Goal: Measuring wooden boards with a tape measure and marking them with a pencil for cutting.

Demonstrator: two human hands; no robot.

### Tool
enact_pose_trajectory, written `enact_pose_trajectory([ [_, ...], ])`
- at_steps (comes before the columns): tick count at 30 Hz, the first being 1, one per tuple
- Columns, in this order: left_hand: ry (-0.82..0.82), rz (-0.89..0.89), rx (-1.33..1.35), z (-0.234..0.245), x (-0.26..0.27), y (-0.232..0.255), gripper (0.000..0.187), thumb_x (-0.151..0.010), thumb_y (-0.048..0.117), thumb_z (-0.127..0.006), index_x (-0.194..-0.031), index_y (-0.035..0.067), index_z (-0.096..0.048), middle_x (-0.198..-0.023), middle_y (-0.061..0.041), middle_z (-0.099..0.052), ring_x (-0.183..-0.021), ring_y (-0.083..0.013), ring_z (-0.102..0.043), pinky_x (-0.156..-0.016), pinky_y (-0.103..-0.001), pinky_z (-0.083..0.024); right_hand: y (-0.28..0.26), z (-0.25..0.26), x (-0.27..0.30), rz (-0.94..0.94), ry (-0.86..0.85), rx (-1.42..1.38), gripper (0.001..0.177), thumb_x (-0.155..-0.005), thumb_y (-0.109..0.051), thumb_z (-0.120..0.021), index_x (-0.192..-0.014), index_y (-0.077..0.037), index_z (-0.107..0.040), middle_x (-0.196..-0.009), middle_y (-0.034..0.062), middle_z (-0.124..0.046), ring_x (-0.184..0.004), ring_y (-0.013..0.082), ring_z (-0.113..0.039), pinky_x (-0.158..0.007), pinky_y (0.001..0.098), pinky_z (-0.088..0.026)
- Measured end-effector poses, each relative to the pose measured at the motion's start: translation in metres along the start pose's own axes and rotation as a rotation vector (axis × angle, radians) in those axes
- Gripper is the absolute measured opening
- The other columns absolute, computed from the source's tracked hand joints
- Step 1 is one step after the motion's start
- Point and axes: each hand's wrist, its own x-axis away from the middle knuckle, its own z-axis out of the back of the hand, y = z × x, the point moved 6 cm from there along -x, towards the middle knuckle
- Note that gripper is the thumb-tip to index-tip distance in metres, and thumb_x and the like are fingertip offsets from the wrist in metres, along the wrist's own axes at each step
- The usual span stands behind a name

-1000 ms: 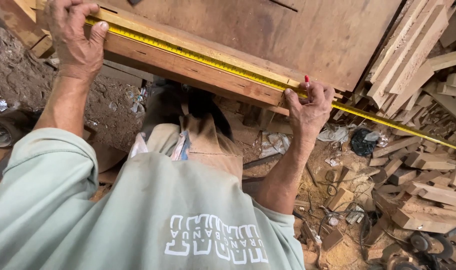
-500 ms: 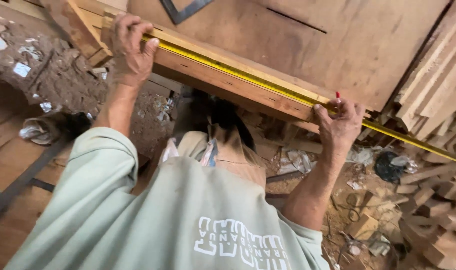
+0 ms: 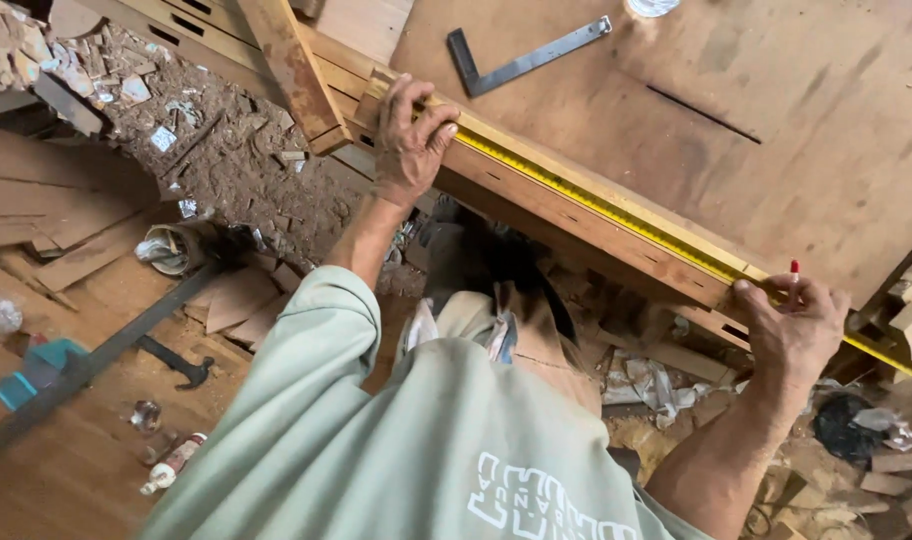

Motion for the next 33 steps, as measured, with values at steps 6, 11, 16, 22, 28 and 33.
enact_pose_trajectory([
  [6, -0.021, 0.027, -0.025, 0.011, -0.003, 0.014, 0.030, -0.106, 0.045, -0.056, -0.104, 0.022, -0.075, -0.131, -0.007, -0.059, -0.131, -0.0359, -0.047, -0.109, -0.056, -0.042, -0.017, 0.009, 0.006, -0.029, -0.019, -0.058, 0.027, -0.094, -0.025, -0.091, -0.111, -0.014, -0.074, -0.119, 0.0076, -0.049, -0.104, 0.0197, -0.056, -0.088, 0.0367, -0.054],
  [11, -0.053, -0.004, -0.073, 0.005, -0.004, 0.016, 0.013, -0.102, 0.034, -0.070, -0.107, 0.023, -0.075, -0.129, -0.007, -0.061, -0.130, -0.0352, -0.049, -0.109, -0.054, -0.044, -0.031, 0.014, 0.011, -0.145, -0.030, -0.075, 0.026, -0.093, -0.024, -0.091, -0.108, -0.017, -0.071, -0.123, 0.0057, -0.049, -0.108, 0.0172, -0.058, -0.083, 0.0315, -0.060],
  [16, 0.009, -0.039, -0.067, 0.011, -0.009, 0.021, 0.023, -0.105, 0.041, -0.061, -0.104, 0.022, -0.074, -0.125, -0.006, -0.063, -0.127, -0.0353, -0.052, -0.106, -0.054, -0.045, -0.036, 0.013, 0.012, -0.130, -0.103, -0.124, 0.014, -0.103, -0.011, -0.081, -0.111, -0.009, -0.070, -0.107, 0.0066, -0.068, -0.090, 0.0130, -0.066, -0.073, 0.0262, -0.061],
  [22, -0.014, -0.015, -0.037, 0.021, -0.011, 0.031, 0.007, -0.097, 0.020, -0.076, -0.103, 0.021, -0.071, -0.124, -0.006, -0.065, -0.129, -0.0352, -0.053, -0.108, -0.052, -0.042, -0.040, 0.011, 0.017, -0.288, -0.088, -0.200, 0.018, -0.100, -0.016, -0.082, -0.107, -0.018, -0.065, -0.093, -0.0034, -0.067, -0.077, 0.0053, -0.063, -0.066, 0.0191, -0.056],
  [28, 0.010, -0.032, 0.016, 0.053, -0.029, 0.040, 0.015, -0.105, 0.025, -0.066, -0.099, 0.017, -0.076, -0.124, -0.007, -0.062, -0.128, -0.0334, -0.050, -0.106, -0.048, -0.041, -0.028, 0.005, 0.010, -0.220, -0.028, -0.355, 0.019, -0.088, -0.009, -0.083, -0.099, -0.016, -0.068, -0.085, -0.0020, -0.069, -0.072, 0.0045, -0.066, -0.068, 0.0192, -0.055],
  [33, -0.010, -0.022, -0.002, 0.029, -0.015, 0.029, 0.017, -0.107, 0.032, -0.065, -0.101, 0.019, -0.075, -0.124, -0.008, -0.065, -0.128, -0.0348, -0.051, -0.110, -0.050, -0.039, -0.085, 0.017, 0.024, -0.324, -0.059, -0.431, 0.021, -0.091, -0.001, -0.079, -0.104, -0.009, -0.064, -0.097, 0.0060, -0.070, -0.078, 0.0120, -0.073, -0.075, 0.0209, -0.066],
])
